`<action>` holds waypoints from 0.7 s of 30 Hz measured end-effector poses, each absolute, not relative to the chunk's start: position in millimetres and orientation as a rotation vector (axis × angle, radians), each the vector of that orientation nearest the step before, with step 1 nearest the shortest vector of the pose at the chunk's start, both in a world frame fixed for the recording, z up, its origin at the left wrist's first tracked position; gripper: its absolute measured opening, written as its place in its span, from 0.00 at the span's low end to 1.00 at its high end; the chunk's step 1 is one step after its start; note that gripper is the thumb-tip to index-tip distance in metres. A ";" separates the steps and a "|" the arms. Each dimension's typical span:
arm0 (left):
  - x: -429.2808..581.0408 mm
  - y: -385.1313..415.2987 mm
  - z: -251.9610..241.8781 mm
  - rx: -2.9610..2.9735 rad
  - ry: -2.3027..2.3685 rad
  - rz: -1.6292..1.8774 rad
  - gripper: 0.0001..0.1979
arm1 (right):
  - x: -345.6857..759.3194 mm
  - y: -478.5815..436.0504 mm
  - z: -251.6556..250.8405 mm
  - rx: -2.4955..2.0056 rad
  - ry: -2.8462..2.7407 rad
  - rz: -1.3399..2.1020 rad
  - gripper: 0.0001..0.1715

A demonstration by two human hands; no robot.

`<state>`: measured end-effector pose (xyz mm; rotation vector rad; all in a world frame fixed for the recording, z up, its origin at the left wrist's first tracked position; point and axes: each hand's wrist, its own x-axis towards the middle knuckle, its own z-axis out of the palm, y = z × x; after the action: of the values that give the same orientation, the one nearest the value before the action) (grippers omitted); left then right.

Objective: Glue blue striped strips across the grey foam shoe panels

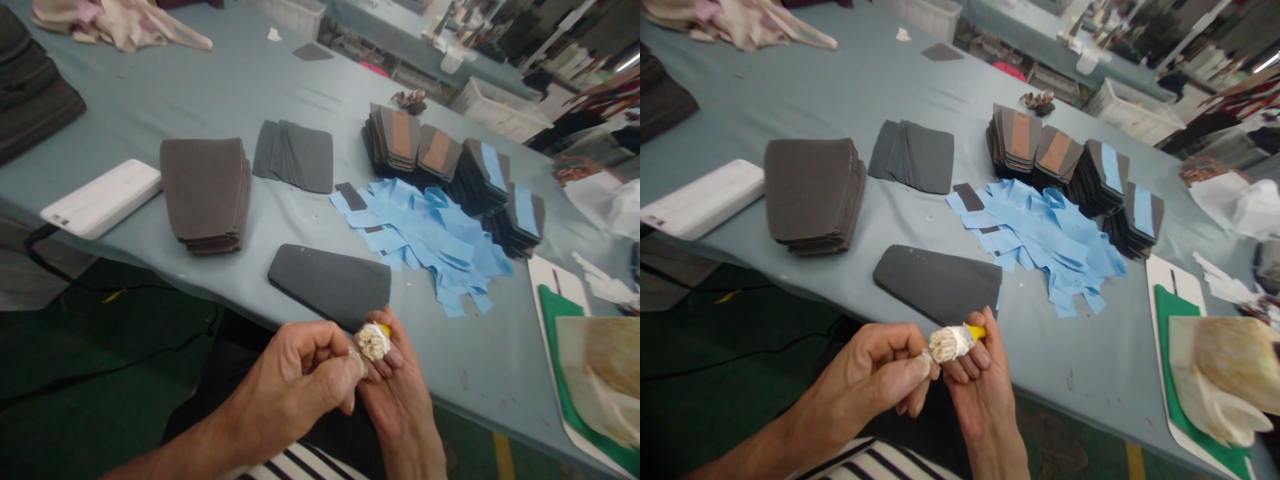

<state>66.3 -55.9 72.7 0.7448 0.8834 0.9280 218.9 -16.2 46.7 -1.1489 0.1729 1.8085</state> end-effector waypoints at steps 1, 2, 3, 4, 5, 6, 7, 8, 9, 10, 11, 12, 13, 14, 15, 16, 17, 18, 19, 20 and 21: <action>65.8 -56.3 72.2 0.739 0.871 0.923 0.20 | 217.9 -16.9 47.1 -1.155 0.171 1.804 0.35; 64.9 -57.1 71.2 0.734 0.863 0.918 0.20 | 216.8 -17.6 47.1 -1.161 0.167 1.800 0.35; 63.9 -58.4 69.6 0.731 0.859 0.915 0.21 | 215.4 -18.5 46.9 -1.169 0.162 1.795 0.35; 62.6 -60.0 67.5 0.730 0.858 0.915 0.21 | 213.8 -19.6 46.6 -1.177 0.156 1.790 0.35; 61.1 -62.1 65.0 0.730 0.860 0.914 0.21 | 212.0 -21.0 46.2 -1.184 0.151 1.786 0.35; 59.5 -64.5 62.2 0.729 0.859 0.914 0.21 | 210.1 -22.7 46.0 -1.191 0.144 1.780 0.35; 57.7 -67.3 59.1 0.723 0.852 0.915 0.21 | 208.0 -24.6 46.1 -1.196 0.138 1.774 0.36; 55.9 -70.3 55.9 0.712 0.841 0.919 0.20 | 206.1 -26.8 46.6 -1.198 0.133 1.767 0.36; 54.2 -73.5 52.7 0.696 0.826 0.923 0.19 | 204.2 -29.0 47.4 -1.202 0.124 1.757 0.36; 52.6 -76.6 49.7 0.674 0.813 0.927 0.19 | 202.6 -31.0 48.5 -1.209 0.106 1.740 0.36; 51.2 -79.4 47.1 0.651 0.802 0.930 0.19 | 201.3 -32.8 49.8 -1.220 0.078 1.717 0.37; 50.1 -82.0 44.9 0.629 0.796 0.932 0.19 | 200.3 -34.3 51.0 -1.234 0.041 1.689 0.37; 49.2 -84.1 43.3 0.611 0.794 0.933 0.19 | 199.8 -35.4 52.0 -1.247 -0.002 1.661 0.38; 48.7 -85.8 42.2 0.599 0.792 0.936 0.18 | 199.6 -36.3 52.7 -1.256 -0.049 1.637 0.38; 48.3 -87.0 41.6 0.592 0.786 0.939 0.18 | 199.6 -36.8 52.9 -1.259 -0.096 1.616 0.38; 48.1 -87.9 41.5 0.589 0.780 0.940 0.18 | 199.9 -37.3 52.7 -1.254 -0.139 1.605 0.38; 48.0 -88.4 41.6 0.590 0.775 0.942 0.17 | 200.4 -37.7 52.0 -1.244 -0.183 1.600 0.37; 47.8 -88.6 42.0 0.590 0.770 0.942 0.17 | 200.9 -38.2 51.0 -1.232 -0.225 1.598 0.37; 47.7 -88.7 42.4 0.590 0.768 0.942 0.16 | 201.4 -38.7 49.9 -1.219 -0.262 1.595 0.36; 47.6 -88.7 43.0 0.594 0.774 0.938 0.16 | 202.0 -39.4 48.7 -1.207 -0.292 1.594 0.35; 47.6 -88.5 43.5 0.602 0.787 0.931 0.16 | 202.5 -40.1 47.7 -1.197 -0.315 1.594 0.35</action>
<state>47.6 -88.5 43.5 0.6019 0.7866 0.9309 202.5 -40.1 47.7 -1.1974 -0.3152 1.5936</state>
